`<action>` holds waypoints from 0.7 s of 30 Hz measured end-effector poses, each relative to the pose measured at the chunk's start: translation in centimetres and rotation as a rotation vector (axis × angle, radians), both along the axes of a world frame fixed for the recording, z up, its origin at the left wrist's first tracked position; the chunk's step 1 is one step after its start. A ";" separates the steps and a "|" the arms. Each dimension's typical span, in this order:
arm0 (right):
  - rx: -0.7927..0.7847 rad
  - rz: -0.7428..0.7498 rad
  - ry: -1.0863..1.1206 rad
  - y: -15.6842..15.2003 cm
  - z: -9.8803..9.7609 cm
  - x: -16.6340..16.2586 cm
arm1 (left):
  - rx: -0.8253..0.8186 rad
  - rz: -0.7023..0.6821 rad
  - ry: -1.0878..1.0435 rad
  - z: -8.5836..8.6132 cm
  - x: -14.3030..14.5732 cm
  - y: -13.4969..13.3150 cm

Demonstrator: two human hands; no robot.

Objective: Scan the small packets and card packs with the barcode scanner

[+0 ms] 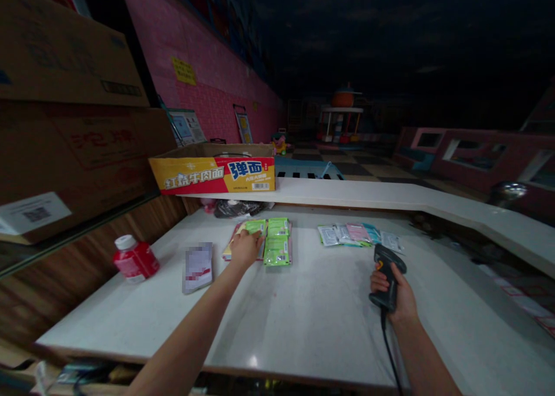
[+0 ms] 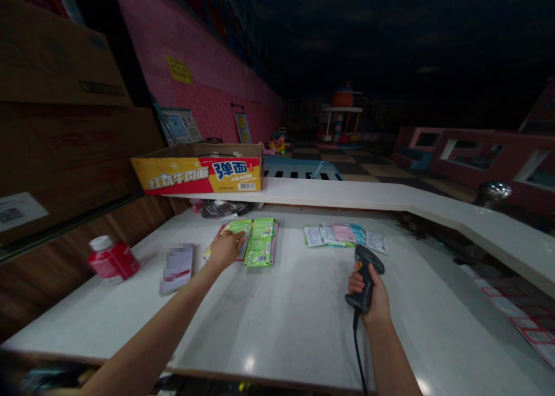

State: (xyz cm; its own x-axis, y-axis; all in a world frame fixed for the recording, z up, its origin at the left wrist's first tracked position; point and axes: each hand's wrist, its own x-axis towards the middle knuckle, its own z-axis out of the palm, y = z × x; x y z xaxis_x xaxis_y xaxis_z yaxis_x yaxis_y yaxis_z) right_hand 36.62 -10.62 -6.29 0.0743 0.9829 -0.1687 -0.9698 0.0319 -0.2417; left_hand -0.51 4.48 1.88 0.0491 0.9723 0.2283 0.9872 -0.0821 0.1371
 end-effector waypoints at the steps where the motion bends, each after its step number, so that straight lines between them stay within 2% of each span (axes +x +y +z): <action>1: 0.003 -0.005 -0.001 0.0 0.0 0.0 | 0.017 -0.013 -0.001 -0.1 -0.1 0.1; 6: -0.001 -0.028 -0.007 0.4 0.2 -0.1 | 0.106 -0.056 0.067 0.2 -0.1 0.8; 10: 0.010 -0.020 -0.024 0.8 0.3 -0.2 | 0.302 -0.166 0.034 0.9 2.8 0.7; 12: 0.014 -0.020 -0.018 0.9 0.4 -0.2 | 0.349 -0.289 -0.038 1.0 5.6 0.5; 14: 0.015 -0.028 -0.003 1.0 0.3 -0.2 | 0.325 -0.425 -0.116 0.6 9.1 0.4; 17: 0.025 -0.046 0.019 1.0 0.3 -0.2 | 0.211 -0.575 -0.221 -0.7 14.9 0.6; 21: 0.047 -0.064 0.036 1.1 0.3 -0.2 | 0.063 -0.695 -0.295 -2.6 22.0 1.3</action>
State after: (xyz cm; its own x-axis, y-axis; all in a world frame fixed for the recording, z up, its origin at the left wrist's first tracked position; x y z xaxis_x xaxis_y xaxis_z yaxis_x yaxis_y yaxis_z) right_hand 36.47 -9.48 -6.03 0.1318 0.9833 -0.1257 -0.9735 0.1045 -0.2036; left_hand 21.49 5.75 -0.68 0.5743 0.7247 0.3808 0.6285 -0.6884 0.3621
